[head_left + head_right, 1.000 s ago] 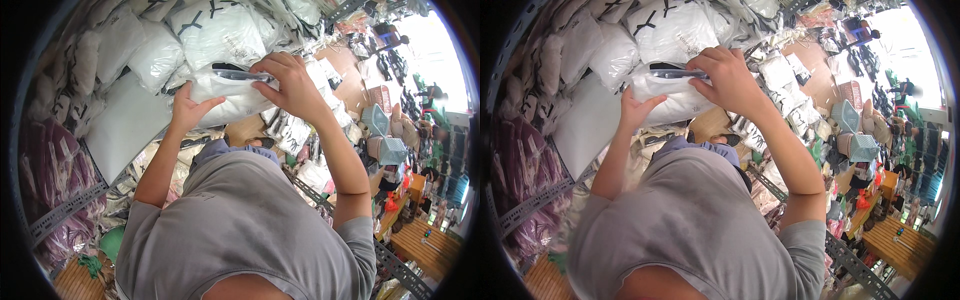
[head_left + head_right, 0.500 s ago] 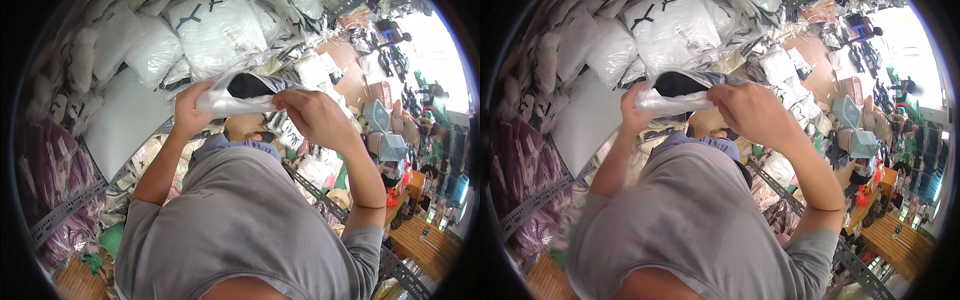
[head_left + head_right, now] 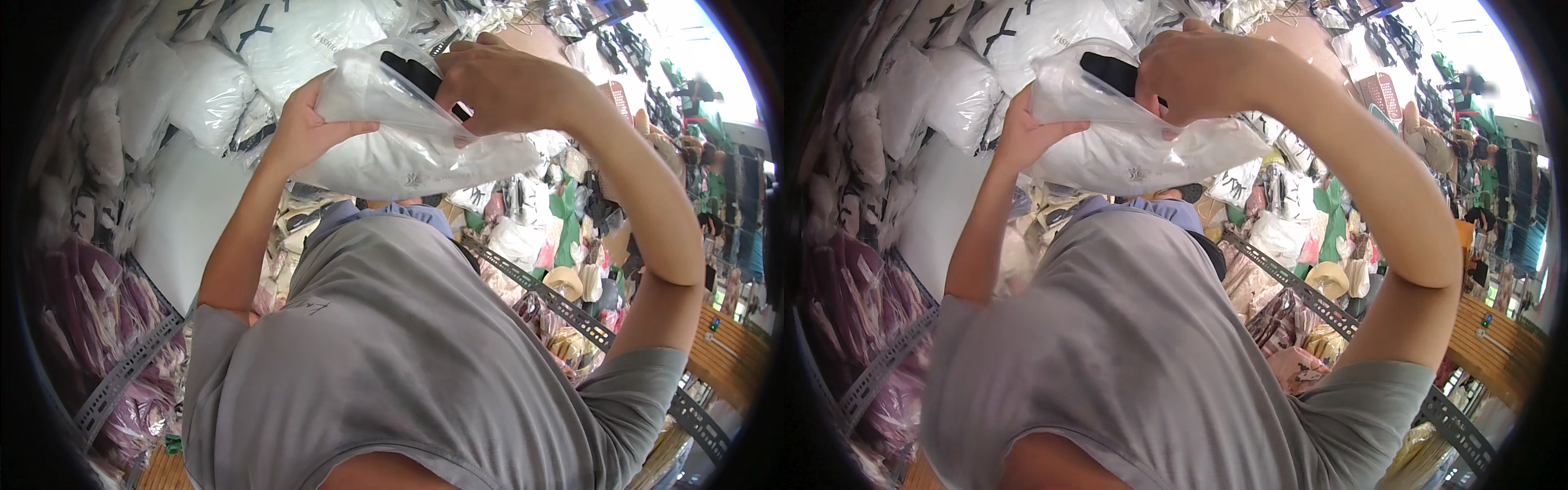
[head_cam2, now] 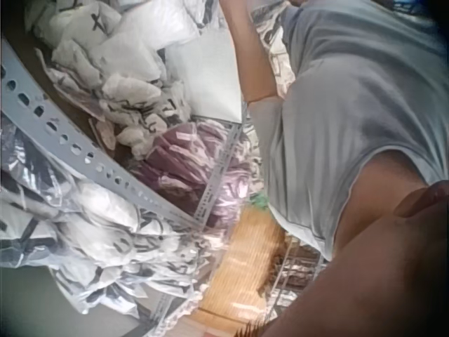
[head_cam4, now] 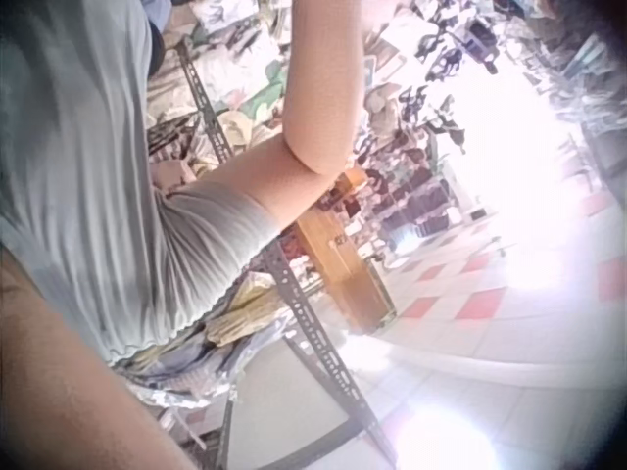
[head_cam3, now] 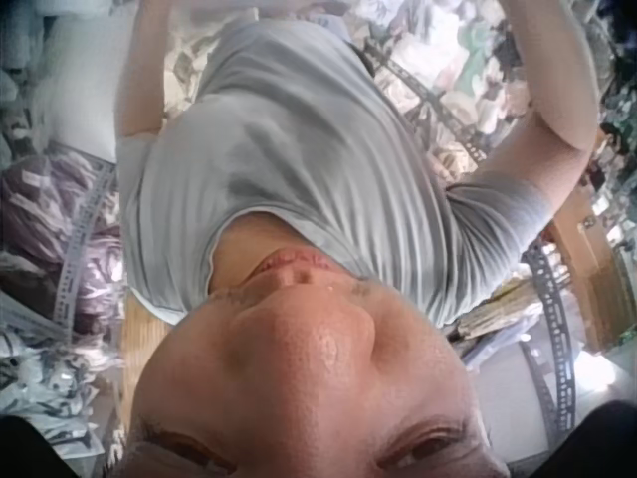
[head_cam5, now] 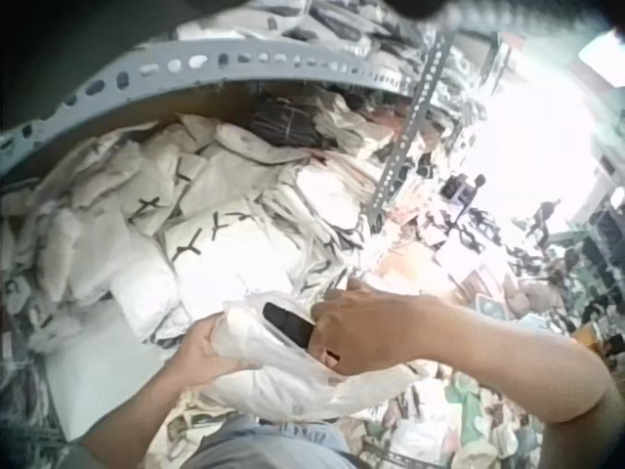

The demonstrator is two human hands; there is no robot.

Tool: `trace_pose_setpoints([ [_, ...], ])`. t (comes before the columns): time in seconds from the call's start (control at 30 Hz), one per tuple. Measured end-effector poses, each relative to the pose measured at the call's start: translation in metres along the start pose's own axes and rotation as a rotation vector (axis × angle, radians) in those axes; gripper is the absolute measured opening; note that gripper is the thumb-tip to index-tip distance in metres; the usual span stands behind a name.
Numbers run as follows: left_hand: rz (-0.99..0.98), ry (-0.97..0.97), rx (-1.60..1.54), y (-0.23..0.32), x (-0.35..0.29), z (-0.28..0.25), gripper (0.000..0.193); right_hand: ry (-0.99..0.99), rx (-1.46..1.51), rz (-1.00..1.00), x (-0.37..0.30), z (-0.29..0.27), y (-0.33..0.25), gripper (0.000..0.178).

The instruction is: The person sits on the floor in a cluttered room and repeatedly places folded white garments into clear plastic bags, seals them, and stacks the packages on the floor.

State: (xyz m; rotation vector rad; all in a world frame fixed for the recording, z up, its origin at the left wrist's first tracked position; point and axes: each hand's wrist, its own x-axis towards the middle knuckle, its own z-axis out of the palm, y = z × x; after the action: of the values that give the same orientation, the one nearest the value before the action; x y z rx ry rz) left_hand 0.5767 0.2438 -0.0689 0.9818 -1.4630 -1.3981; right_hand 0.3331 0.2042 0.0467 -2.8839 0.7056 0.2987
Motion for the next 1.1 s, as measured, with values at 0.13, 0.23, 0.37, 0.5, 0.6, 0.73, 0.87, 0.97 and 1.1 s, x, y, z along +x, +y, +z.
trace_pose_setpoints([
  [0.13,0.004,-0.081,0.121,-0.001,0.017,-0.003,0.053,-0.165,0.077,0.117,0.000,-0.010,-0.002,0.012],
  [0.23,0.006,-0.093,0.068,-0.003,0.024,-0.003,0.053,-0.087,0.116,0.221,-0.005,-0.006,-0.003,0.008],
  [0.37,-0.001,-0.132,0.008,-0.005,0.034,-0.007,0.052,-0.006,0.220,0.352,-0.009,-0.002,-0.005,0.013],
  [0.5,0.026,-0.223,-0.041,-0.007,0.041,-0.004,0.051,-0.042,0.229,0.284,-0.020,-0.005,-0.002,0.020],
  [0.6,0.020,-0.265,-0.001,-0.001,0.041,0.004,0.051,-0.134,0.483,0.278,-0.029,0.000,-0.002,0.030],
  [0.73,-0.016,-0.382,-0.044,-0.004,0.046,0.019,0.052,-0.164,0.525,0.331,-0.041,0.028,-0.002,0.042],
  [0.87,-0.022,-0.455,-0.059,-0.020,0.044,0.032,0.054,-0.190,0.329,0.325,-0.046,0.050,-0.014,0.039],
  [0.97,-0.011,-0.429,0.029,-0.028,0.043,0.031,0.055,-0.039,0.214,0.356,-0.047,0.063,-0.027,0.029],
  [1.1,0.013,-0.412,0.041,-0.034,0.052,0.021,0.056,-0.006,0.353,0.451,-0.047,0.061,-0.028,0.014],
])
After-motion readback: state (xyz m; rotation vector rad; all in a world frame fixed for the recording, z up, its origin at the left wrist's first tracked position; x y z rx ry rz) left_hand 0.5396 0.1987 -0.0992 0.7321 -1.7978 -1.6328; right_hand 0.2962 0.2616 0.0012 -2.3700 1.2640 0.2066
